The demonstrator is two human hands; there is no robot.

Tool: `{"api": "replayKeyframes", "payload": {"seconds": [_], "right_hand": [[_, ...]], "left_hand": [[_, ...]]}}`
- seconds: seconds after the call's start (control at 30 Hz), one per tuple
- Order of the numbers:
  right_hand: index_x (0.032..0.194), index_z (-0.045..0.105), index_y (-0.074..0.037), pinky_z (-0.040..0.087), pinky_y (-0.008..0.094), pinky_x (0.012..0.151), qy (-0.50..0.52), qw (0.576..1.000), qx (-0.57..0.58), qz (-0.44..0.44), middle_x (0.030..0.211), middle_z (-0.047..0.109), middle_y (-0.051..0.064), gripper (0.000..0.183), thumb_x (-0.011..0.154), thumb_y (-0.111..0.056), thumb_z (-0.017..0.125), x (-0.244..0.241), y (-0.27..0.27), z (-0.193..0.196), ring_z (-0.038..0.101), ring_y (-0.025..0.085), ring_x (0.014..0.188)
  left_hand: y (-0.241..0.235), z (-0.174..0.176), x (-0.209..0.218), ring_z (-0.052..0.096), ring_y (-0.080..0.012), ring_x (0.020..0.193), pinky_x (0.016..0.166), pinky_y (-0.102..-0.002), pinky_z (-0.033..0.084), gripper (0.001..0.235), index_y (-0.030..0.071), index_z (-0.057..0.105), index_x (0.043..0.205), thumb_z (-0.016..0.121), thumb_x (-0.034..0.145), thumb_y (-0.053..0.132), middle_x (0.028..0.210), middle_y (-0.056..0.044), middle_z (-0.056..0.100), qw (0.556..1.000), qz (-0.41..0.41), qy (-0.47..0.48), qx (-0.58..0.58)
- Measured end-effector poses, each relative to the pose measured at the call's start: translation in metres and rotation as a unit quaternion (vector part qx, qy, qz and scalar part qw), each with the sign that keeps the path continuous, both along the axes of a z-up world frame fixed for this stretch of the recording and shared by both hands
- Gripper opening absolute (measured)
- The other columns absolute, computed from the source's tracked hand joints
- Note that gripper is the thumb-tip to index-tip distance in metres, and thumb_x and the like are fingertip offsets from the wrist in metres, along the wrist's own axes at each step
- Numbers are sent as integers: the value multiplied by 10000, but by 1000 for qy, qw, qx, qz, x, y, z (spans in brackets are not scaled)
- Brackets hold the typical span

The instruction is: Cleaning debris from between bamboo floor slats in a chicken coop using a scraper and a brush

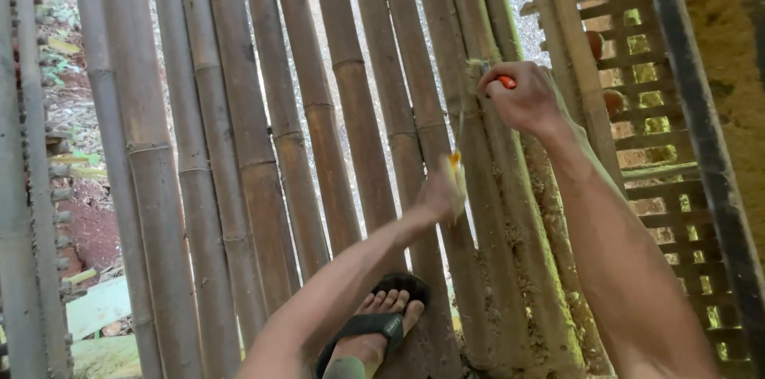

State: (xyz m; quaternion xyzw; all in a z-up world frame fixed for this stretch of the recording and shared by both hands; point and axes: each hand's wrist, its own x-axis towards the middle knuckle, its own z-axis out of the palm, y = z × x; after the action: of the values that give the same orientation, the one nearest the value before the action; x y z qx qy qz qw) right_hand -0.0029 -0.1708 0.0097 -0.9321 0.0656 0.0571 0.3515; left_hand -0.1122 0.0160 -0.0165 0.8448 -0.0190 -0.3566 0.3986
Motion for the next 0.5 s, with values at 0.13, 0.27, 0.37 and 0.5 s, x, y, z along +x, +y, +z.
{"api": "replayKeyframes", "payload": {"seconds": [0.13,0.27,0.37,0.5], "right_hand": [[992,796,-186,515,547,790,-37,999,34,-2,871,720,188,247,884,-192,573,-5,10,5,687,444,853],[1029,774,-212,532,560,847,-9,999,24,43,968,737,156,230,929,-196,567,-6,5,-24,679,448,966],[939,798,-211,539,560,914,92,994,-34,49,973,770,147,271,875,-214,534,-24,6,-2,694,465,988],[913,797,-245,543,580,852,35,995,-86,43,910,756,108,271,883,-275,529,-8,-10,-36,699,460,925]], "left_hand": [[13,14,-39,706,-505,912,762,-589,560,388,47,415,1170,288,1018,381,906,-298,679,999,-14,8,-37],[36,-1,-30,699,-488,849,721,-562,520,409,10,458,1176,329,1045,376,850,-311,666,992,69,-24,-105],[52,12,-20,700,-414,784,702,-523,508,396,49,469,1179,346,1050,403,813,-248,660,992,79,-6,-99],[56,8,-13,675,-388,698,636,-506,465,343,77,473,1132,385,1050,398,742,-206,620,989,110,-32,-94]]}}
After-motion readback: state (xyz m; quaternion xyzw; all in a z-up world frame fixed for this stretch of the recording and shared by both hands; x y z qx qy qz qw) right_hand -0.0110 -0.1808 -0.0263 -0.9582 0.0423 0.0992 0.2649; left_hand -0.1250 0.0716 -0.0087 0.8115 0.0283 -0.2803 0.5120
